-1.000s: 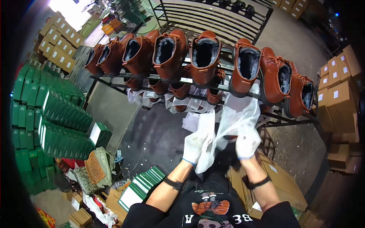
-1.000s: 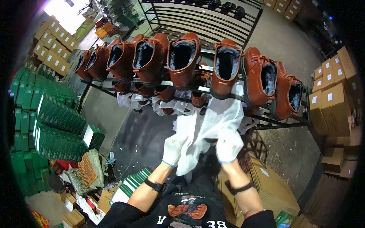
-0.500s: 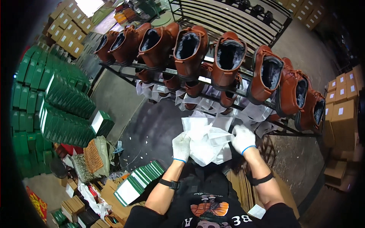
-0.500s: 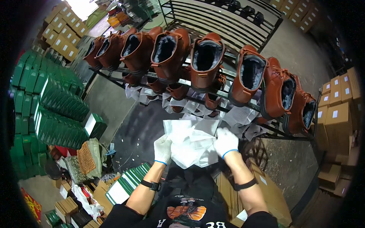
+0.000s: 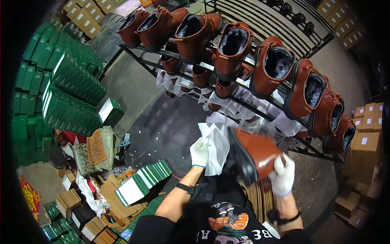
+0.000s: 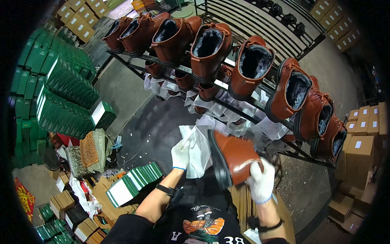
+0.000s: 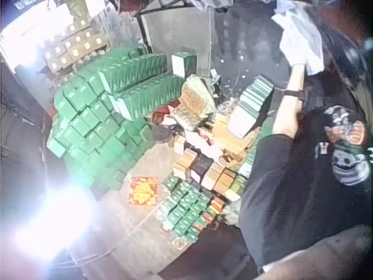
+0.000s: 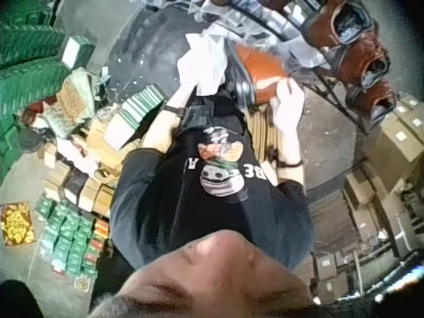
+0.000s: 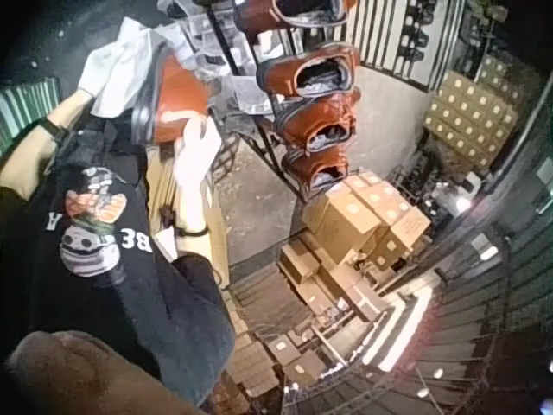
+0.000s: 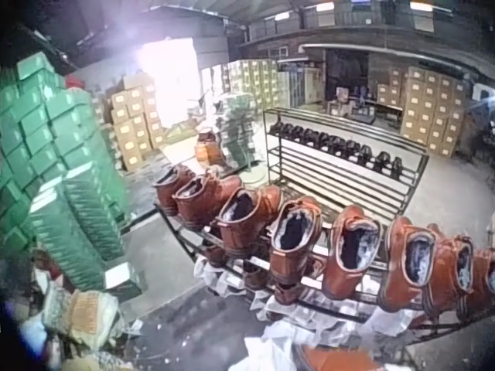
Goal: The worker is wrapping individual leather shoes in white paper, placing them into branded shoe boxes, and stacking the completed boxes.
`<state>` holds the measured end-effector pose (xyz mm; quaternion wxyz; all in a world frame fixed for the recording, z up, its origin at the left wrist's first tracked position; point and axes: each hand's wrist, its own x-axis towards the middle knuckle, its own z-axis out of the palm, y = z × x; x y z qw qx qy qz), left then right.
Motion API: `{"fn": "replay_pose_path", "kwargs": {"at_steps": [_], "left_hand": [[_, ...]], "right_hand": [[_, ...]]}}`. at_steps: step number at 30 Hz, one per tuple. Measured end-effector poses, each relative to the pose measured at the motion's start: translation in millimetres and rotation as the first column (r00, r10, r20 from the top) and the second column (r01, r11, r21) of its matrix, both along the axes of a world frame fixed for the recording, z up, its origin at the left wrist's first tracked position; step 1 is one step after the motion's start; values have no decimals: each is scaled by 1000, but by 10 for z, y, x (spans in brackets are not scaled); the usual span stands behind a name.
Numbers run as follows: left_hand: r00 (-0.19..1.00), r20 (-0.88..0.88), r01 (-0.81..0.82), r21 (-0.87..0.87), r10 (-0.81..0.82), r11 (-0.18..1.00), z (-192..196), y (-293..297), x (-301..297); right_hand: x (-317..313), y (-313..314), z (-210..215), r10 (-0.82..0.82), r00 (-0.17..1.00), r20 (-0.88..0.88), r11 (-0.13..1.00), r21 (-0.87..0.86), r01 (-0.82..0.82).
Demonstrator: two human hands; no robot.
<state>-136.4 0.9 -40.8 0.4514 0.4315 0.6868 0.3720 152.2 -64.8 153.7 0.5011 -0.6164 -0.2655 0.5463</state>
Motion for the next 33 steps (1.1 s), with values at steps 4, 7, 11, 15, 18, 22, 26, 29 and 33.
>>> {"fn": "replay_pose_path", "kwargs": {"at_steps": [4,7,11,15,18,22,26,29,33], "left_hand": [[994,-22,107,19,-107,994,139,-84,16],[983,71,166,78,-171,983,280,-79,13],[920,204,315,119,-334,942,607,76,105],[872,-128,485,89,-473,870,1085,210,238],[806,-225,572,63,-547,817,1264,213,175],[827,-141,553,30,-544,833,1370,105,91],[866,365,382,-44,-341,923,1447,118,39],[890,453,124,-135,-50,983,971,124,-65],[751,618,-157,-177,234,972,447,206,101]], "right_hand": [[-483,-239,31,-180,968,-175,953,-276,127],[-573,153,-162,636,421,647,635,-129,-761],[-650,203,-222,544,110,832,406,-147,-902],[-607,307,-159,523,238,818,471,-45,-881],[-565,300,-344,452,410,792,641,31,-767],[-689,140,-502,453,610,650,822,-40,-568],[-788,138,-547,8,733,680,966,184,-181],[-724,236,-645,-111,590,800,945,268,-185],[-96,922,-1229,-269,275,923,940,314,-135]]}}
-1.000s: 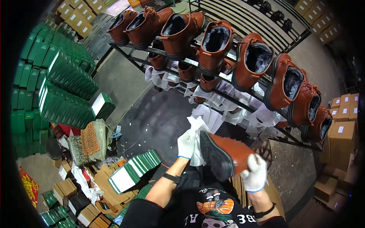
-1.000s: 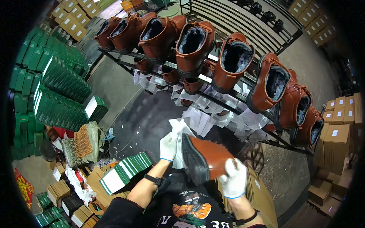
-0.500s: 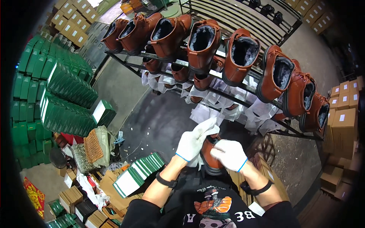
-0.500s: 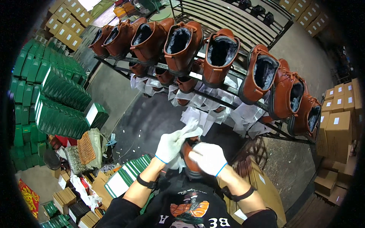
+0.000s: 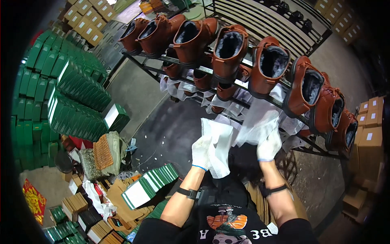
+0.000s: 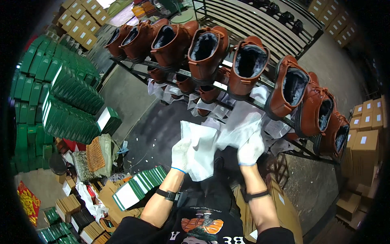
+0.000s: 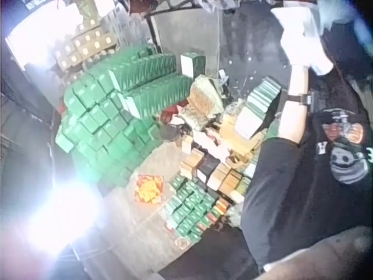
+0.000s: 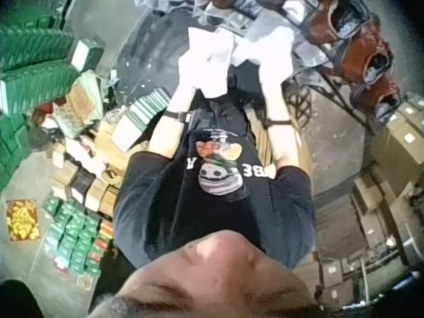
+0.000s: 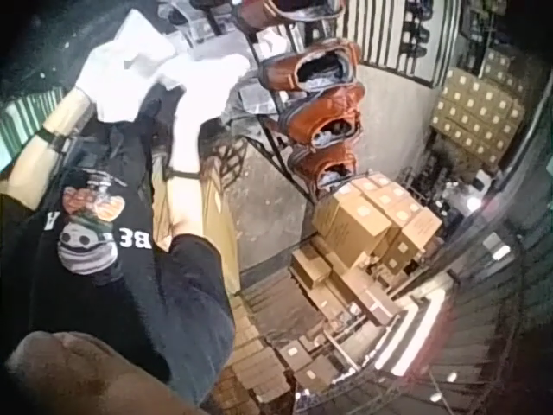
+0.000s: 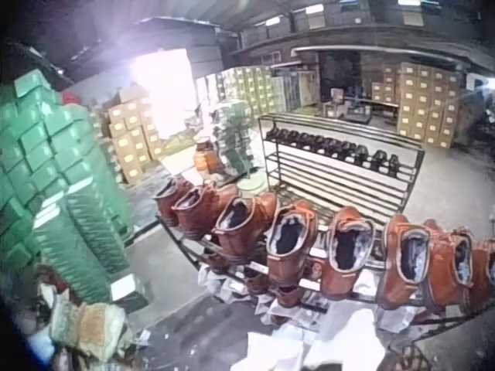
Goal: The worker is wrapping individual leather shoes in white paper, placing them into branded shoe boxes, and stacking the completed boxes.
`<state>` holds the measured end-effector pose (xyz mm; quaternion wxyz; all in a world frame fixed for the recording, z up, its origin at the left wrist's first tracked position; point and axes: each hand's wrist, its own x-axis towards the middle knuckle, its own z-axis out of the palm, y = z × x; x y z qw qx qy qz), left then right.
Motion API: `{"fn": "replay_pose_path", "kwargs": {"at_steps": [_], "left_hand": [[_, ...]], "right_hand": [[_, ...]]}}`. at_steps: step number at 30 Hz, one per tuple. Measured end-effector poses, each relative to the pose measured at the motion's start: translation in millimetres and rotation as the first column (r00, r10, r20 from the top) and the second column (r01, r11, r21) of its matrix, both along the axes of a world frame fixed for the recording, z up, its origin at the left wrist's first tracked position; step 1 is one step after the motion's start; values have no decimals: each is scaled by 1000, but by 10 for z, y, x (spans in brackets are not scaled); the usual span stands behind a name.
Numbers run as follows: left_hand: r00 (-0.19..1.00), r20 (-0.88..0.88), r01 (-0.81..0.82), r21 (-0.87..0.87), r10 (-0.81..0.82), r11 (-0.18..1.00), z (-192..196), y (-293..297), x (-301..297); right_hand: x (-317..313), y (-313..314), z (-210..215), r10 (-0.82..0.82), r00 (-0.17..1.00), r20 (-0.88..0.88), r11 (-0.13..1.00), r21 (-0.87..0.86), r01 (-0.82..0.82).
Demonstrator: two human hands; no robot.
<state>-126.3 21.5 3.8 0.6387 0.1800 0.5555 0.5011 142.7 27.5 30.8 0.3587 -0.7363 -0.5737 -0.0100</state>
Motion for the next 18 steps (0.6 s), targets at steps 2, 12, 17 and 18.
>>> {"fn": "replay_pose_path", "kwargs": {"at_steps": [2,12,17,18], "left_hand": [[999,3,41,109,-42,993,-33,10,34],[982,-168,-75,58,84,996,-152,1,-533],[882,-468,25,150,49,988,-225,-23,-727],[901,-431,11,147,55,989,-181,11,-640]], "right_hand": [[108,139,-217,-50,999,-4,995,-91,50],[-878,303,32,430,895,-119,682,-607,-409],[-1051,1282,80,519,843,139,836,-288,-467],[-1138,1665,143,408,912,39,796,-505,-334]]}}
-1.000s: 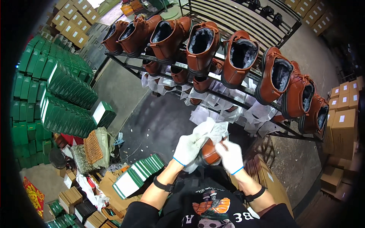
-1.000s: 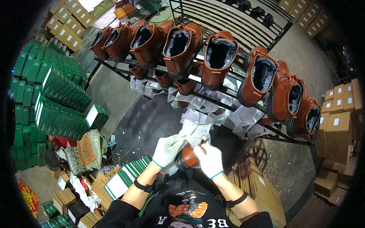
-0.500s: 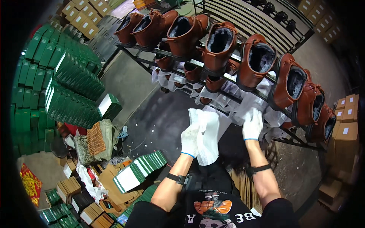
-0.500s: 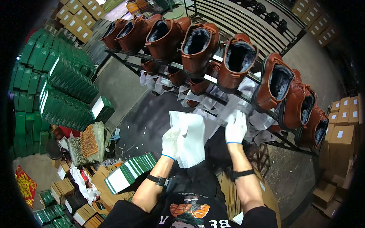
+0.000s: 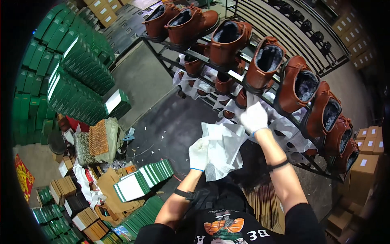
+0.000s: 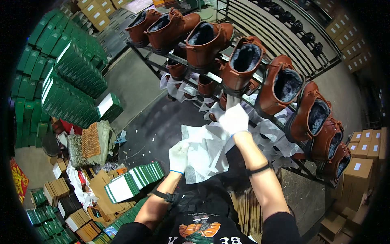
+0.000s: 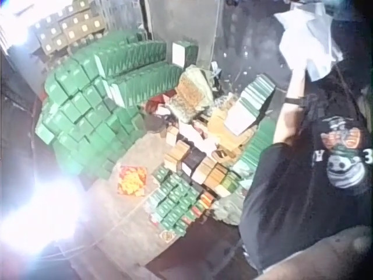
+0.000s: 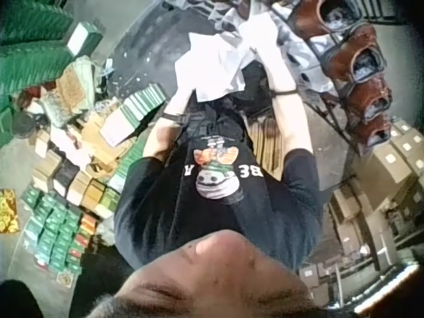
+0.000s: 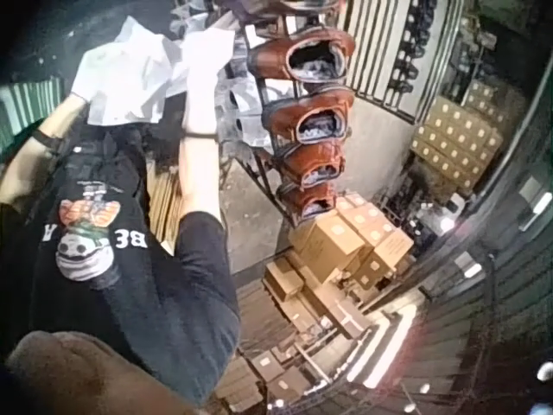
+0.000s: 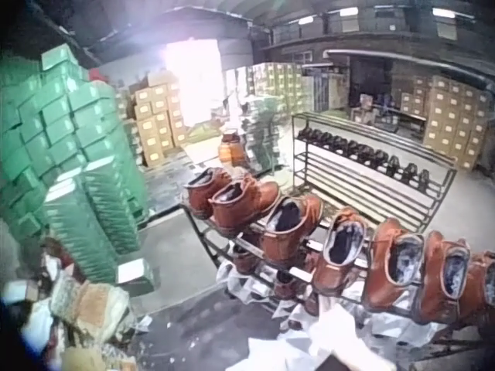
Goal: The worker is wrapping individual leather shoes in white paper, placing them into branded shoe boxes, and stacking the completed boxes.
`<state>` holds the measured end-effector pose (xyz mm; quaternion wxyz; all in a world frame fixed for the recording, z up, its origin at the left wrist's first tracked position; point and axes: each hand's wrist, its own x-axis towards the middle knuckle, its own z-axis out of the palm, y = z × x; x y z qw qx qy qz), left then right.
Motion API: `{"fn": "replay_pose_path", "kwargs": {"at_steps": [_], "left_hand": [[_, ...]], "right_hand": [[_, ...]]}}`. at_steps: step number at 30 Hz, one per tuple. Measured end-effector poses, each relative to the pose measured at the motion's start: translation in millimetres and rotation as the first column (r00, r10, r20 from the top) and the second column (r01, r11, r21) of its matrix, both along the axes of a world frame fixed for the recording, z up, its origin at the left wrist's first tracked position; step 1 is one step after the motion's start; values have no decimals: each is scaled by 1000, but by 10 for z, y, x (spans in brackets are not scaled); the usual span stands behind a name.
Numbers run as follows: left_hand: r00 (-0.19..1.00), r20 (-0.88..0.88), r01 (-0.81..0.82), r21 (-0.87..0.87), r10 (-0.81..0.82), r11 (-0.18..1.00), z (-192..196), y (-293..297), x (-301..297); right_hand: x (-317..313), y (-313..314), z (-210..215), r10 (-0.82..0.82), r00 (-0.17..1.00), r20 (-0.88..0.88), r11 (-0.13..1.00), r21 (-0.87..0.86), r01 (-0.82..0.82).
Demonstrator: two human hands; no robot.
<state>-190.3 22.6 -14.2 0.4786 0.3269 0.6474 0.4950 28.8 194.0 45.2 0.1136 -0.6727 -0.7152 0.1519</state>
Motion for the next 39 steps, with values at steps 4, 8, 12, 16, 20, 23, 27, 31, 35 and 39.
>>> {"fn": "replay_pose_path", "kwargs": {"at_steps": [4,8,12,16,20,23,27,31,35,39], "left_hand": [[971,-231,49,-56,-61,997,-252,58,72],[968,-249,-23,-111,-5,994,-423,-81,-153],[974,-223,-27,-20,22,999,-551,-148,-223],[960,-278,23,48,-9,999,-346,-168,-142],[987,-72,139,-99,-147,985,111,-78,-184],[963,77,255,46,-258,966,329,-15,-70],[841,-401,376,-47,-363,925,757,170,54],[687,-571,530,-30,-450,847,908,100,73],[634,-548,606,-86,-546,791,1223,19,120],[756,-409,566,14,-512,824,1058,-125,15]], "right_hand": [[123,424,-264,-101,995,16,994,-45,102],[191,-704,199,96,971,-217,982,182,-56],[403,-1807,1101,-221,729,-648,975,-151,162],[-39,-2125,1261,-669,-128,-733,718,-681,147],[54,-1841,791,300,800,-520,847,-241,-474],[-100,-1790,1046,633,712,-304,747,0,-665],[57,-1836,962,643,664,-381,695,-75,-715],[47,-1811,935,435,818,-376,880,-14,-474],[45,-1774,949,595,708,-380,746,-67,-663],[-110,-2028,689,-197,745,-637,973,-219,70]]}}
